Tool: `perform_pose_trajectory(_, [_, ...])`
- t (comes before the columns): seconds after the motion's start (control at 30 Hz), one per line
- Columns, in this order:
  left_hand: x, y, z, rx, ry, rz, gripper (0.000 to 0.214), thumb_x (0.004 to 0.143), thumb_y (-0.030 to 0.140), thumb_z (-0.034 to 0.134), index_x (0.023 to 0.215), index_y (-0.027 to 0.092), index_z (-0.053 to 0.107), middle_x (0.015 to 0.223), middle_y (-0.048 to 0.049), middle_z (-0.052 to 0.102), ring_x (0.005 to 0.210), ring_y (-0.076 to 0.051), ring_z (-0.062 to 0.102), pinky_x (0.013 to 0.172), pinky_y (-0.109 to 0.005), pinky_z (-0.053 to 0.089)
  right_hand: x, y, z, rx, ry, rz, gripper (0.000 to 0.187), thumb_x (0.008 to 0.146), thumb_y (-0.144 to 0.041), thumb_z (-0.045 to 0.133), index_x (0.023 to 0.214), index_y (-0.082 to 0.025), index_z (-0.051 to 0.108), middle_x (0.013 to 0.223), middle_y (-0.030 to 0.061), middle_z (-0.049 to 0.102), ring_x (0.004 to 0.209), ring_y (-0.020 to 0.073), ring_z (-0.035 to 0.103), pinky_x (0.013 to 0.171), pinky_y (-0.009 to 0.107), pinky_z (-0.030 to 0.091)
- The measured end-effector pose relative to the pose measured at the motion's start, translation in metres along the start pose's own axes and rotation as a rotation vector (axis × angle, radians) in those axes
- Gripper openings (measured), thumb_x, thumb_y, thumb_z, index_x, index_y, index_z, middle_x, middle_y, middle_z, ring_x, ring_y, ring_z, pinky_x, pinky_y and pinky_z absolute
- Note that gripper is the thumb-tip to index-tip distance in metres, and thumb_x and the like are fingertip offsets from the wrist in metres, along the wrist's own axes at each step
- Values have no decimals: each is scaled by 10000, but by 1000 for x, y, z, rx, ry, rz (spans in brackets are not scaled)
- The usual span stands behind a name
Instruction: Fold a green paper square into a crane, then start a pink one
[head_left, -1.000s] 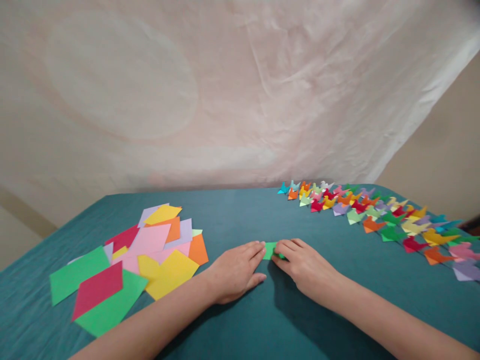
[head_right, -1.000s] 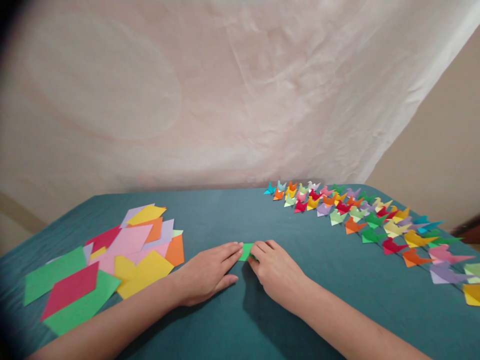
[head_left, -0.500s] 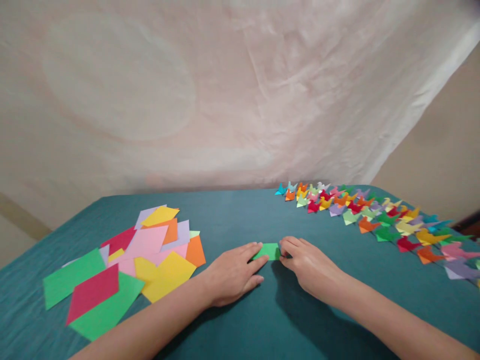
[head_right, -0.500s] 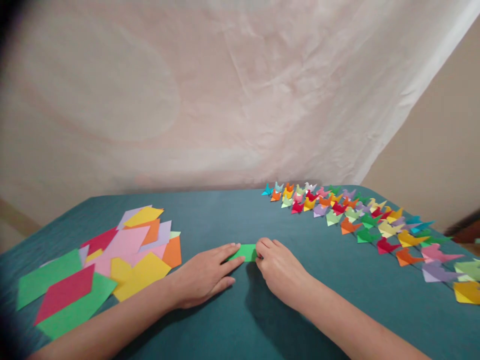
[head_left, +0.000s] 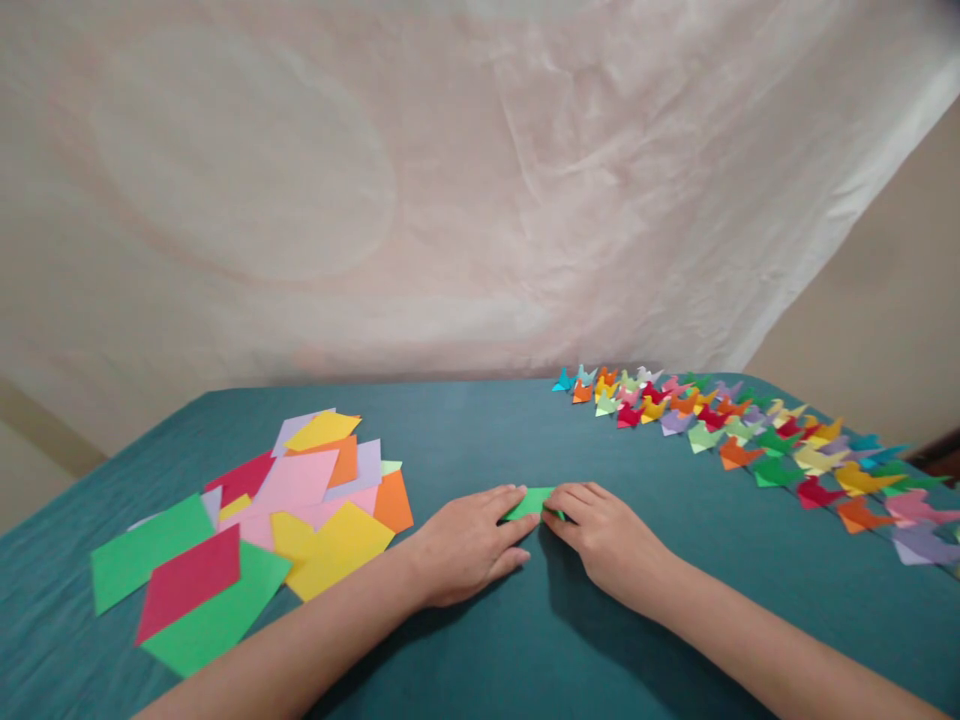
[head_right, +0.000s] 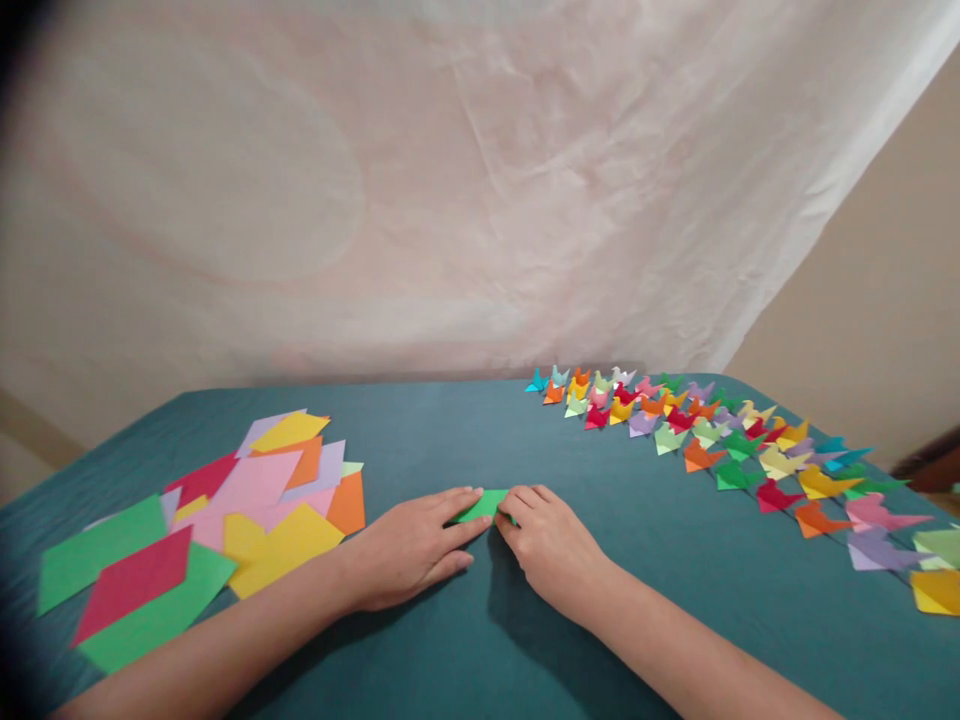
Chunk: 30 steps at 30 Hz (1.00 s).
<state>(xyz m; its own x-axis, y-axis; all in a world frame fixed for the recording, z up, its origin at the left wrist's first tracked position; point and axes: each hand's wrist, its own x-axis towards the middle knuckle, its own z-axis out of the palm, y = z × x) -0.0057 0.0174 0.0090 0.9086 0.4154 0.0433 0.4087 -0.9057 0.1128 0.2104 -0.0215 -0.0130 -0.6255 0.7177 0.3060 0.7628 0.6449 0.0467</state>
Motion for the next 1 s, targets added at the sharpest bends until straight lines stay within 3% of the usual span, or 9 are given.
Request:
perform_pose_trajectory(0.2, [-1, -1, -1, 45, 5, -42, 400, 911, 395, 399, 1234, 182, 501, 1329, -125, 458, 1211, -265, 439, 1004, -395, 357, 4, -1, -3, -36, -48, 2, 163, 827, -98, 544, 932, -144, 660, 918, 89, 623, 889, 216, 534, 739, 338, 418])
perform_pose_trajectory(0.53, [-8, 2, -18, 108, -14, -118, 304, 886, 354, 464, 1005, 151, 656, 1220, -125, 559, 1147, -267, 496, 967, -398, 382, 5, -1, -4, -60, -47, -9, 137, 831, -103, 545, 878, -135, 669, 906, 94, 628, 873, 220, 551, 704, 333, 430])
perform_pose_trajectory(0.8, [-9, 0, -17, 61, 5, -103, 293, 868, 317, 473, 954, 117, 670, 1158, -164, 595, 1053, -290, 565, 903, -404, 435, 1, 4, -5, -45, -51, 14, 190, 812, -74, 533, 890, -140, 693, 1038, 119, 644, 972, 257, 556, 769, 369, 468])
perform_pose_trajectory(1.0, [-9, -2, -22, 65, 3, -63, 287, 865, 334, 486, 874, 120, 677, 1051, -149, 648, 961, -267, 611, 852, -368, 463, -3, 16, -3, 81, -85, 47, 276, 782, -53, 518, 921, -196, 709, 1046, 73, 667, 991, 243, 563, 813, 372, 469])
